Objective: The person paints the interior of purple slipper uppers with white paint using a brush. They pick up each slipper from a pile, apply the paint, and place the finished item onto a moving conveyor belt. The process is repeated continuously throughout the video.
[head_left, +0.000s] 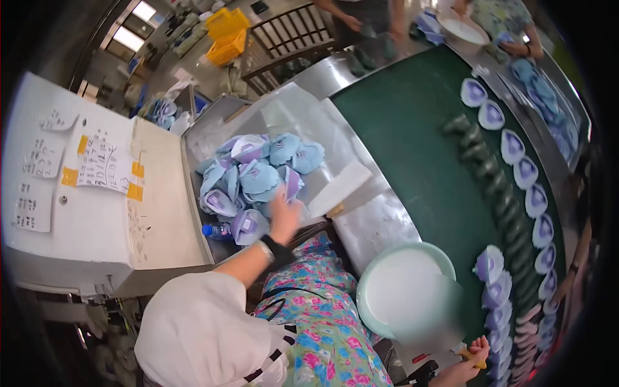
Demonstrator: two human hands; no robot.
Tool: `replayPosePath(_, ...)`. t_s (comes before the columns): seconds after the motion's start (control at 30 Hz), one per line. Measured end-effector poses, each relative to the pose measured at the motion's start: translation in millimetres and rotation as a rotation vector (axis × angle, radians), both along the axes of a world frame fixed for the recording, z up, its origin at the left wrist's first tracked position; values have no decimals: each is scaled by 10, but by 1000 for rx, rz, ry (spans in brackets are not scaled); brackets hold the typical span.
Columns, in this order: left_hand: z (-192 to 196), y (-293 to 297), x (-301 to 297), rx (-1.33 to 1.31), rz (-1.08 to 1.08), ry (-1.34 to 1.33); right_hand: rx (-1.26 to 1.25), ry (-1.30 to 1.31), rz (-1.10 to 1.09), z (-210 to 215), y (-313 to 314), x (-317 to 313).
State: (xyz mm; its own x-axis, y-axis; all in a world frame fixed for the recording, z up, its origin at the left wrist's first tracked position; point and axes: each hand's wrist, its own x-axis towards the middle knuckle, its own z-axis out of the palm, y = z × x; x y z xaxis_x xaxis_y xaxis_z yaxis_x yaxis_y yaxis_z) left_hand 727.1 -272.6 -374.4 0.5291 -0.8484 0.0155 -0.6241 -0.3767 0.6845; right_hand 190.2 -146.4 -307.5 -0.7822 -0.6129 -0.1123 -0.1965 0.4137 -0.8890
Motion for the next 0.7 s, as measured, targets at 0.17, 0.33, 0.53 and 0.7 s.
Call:
replayPosePath(0.17, -303, 446, 2112, 141, 456, 49, -7, 32, 152, 225, -505, 461)
replayPosePath(0.33, -779, 251, 2046, 301, 808, 692, -33, 23, 293, 364, -930, 1015)
replayPosePath(0.53, -1477, -285, 1582, 98, 787, 446, 7, 61, 276, 693, -1216, 1897)
replayPosePath(0.7, -1442, -1031, 971, 14, 577, 286, 20, 75, 225, 808, -1221, 2084)
